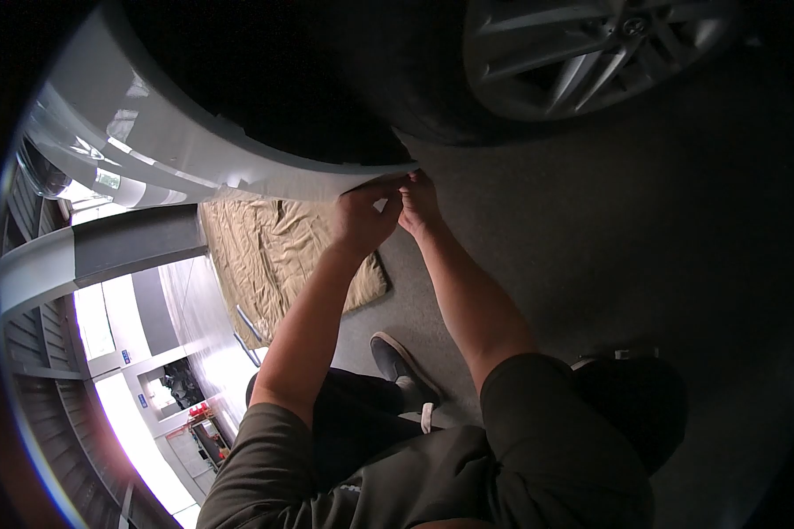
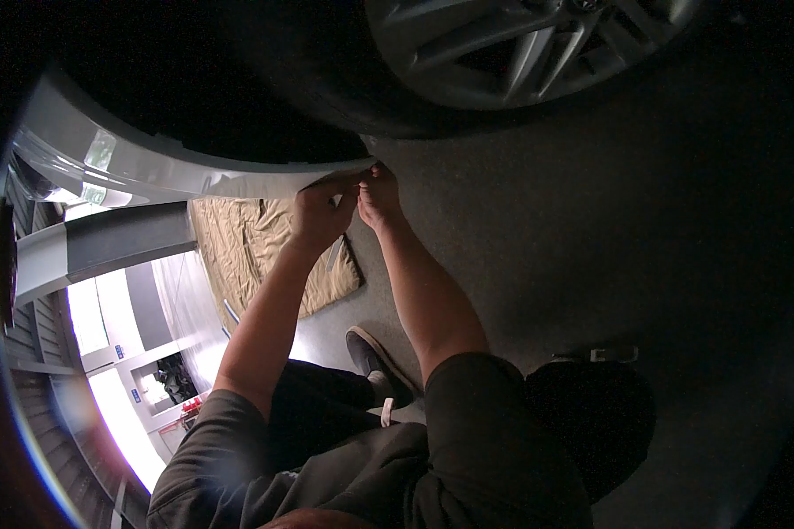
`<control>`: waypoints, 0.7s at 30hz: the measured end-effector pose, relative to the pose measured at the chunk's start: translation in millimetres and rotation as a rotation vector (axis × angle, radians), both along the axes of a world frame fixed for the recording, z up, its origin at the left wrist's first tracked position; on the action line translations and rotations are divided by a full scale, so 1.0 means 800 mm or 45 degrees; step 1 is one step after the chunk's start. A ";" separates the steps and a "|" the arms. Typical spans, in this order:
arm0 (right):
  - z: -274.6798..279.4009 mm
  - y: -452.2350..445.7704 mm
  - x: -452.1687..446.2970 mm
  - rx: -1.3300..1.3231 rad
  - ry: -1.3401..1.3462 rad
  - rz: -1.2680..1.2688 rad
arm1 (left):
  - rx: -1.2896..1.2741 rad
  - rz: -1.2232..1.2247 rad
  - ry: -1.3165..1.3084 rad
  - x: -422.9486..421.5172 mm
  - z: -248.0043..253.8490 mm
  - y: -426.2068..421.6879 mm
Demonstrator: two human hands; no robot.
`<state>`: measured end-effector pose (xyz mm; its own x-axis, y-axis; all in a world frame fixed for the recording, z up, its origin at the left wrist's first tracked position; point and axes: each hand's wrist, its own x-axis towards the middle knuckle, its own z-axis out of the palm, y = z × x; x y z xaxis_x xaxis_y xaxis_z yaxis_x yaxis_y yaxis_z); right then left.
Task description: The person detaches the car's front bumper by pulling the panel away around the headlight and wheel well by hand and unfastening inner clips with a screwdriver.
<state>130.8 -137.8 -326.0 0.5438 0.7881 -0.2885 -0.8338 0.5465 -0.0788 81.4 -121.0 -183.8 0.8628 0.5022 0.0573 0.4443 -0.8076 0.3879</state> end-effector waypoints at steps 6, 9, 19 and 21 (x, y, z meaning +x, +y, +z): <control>0.001 0.004 0.005 -0.046 -0.037 0.035 | -0.040 -0.009 0.024 -0.003 0.004 0.002; -0.012 0.009 0.002 -0.046 -0.027 0.042 | -0.016 -0.010 -0.014 0.001 0.007 -0.003; -0.020 0.009 0.019 -0.207 -0.352 0.009 | 0.002 -0.062 -0.083 0.001 0.004 -0.001; -0.020 0.003 0.021 -0.116 -0.350 0.007 | 0.030 -0.083 -0.087 0.001 0.005 -0.001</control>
<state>147.4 -135.2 -341.9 0.6070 0.7690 -0.2005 -0.7773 0.5221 -0.3509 82.4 -121.7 -180.1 0.8872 0.4431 0.1288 0.3637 -0.8432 0.3960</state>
